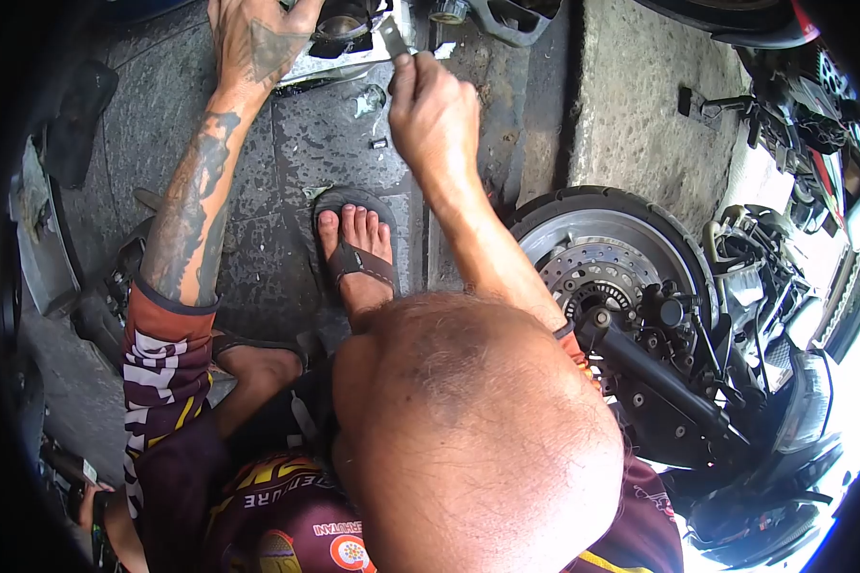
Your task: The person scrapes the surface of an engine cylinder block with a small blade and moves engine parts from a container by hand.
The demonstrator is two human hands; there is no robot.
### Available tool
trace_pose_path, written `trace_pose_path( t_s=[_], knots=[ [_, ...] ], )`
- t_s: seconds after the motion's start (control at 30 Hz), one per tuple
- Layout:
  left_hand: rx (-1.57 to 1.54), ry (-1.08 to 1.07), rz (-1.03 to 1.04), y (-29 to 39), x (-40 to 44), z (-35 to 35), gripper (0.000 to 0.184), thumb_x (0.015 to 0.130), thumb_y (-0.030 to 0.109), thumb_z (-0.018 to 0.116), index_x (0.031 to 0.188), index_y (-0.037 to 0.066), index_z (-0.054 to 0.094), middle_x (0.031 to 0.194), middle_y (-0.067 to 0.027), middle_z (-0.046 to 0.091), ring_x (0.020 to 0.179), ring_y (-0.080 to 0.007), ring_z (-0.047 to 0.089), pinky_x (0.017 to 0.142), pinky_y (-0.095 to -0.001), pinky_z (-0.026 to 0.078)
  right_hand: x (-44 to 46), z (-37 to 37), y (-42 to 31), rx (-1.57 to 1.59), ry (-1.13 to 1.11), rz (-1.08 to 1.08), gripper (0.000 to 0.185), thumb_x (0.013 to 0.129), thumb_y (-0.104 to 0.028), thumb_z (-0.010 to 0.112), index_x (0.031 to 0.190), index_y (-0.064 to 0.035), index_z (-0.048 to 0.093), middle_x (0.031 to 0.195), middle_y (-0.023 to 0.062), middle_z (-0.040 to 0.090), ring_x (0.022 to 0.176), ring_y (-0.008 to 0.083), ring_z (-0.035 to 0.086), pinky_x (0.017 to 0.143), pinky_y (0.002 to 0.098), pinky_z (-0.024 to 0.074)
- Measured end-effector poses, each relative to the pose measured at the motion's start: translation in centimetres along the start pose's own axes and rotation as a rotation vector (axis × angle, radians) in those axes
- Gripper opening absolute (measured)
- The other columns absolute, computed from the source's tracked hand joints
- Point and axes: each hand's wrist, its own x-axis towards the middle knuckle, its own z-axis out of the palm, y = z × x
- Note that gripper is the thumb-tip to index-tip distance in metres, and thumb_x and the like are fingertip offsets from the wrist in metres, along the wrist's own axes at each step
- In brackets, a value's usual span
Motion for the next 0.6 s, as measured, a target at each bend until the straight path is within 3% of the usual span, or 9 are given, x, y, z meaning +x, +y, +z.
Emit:
trace_pose_path(
  t_s=[0.07, 0.5, 0.6],
  knots=[
    [-0.010, 0.025, 0.011, 0.2, 0.1, 0.2, 0.040, 0.092, 0.039, 0.059, 0.112, 0.007, 0.073, 0.126, -0.0167, 0.061, 0.132, -0.0339, 0.041, 0.117, -0.0527, 0.018, -0.5, 0.5, 0.3, -0.105, 0.042, -0.115, 0.035, 0.101, -0.024, 0.053, 0.077, -0.0008, 0.063, 0.064, 0.0244, 0.063, 0.066, 0.0444, 0.066, 0.064, 0.0509, 0.0524],
    [0.019, 0.003, 0.016, -0.2, 0.2, 0.2, 0.042, 0.092, 0.040, 0.059, 0.113, 0.007, 0.073, 0.128, -0.0183, 0.061, 0.132, -0.0354, 0.042, 0.116, -0.0532, 0.020, 0.6, 0.0, 0.3, -0.023, 0.027, -0.049, 0.034, 0.100, -0.026, 0.053, 0.080, -0.0011, 0.064, 0.069, 0.0222, 0.066, 0.071, 0.0444, 0.067, 0.069, 0.0507, 0.0530],
    [0.015, 0.049, 0.026, -0.4, 0.0, 0.6, 0.042, 0.092, 0.041, 0.059, 0.113, 0.008, 0.073, 0.128, -0.0176, 0.061, 0.133, -0.0355, 0.042, 0.116, -0.0530, 0.020, -0.1, 0.1, 0.5, -0.121, 0.009, -0.098, 0.034, 0.101, -0.025, 0.053, 0.081, -0.0007, 0.065, 0.068, 0.0228, 0.066, 0.070, 0.0442, 0.067, 0.067, 0.0490, 0.0536]
  ],
)
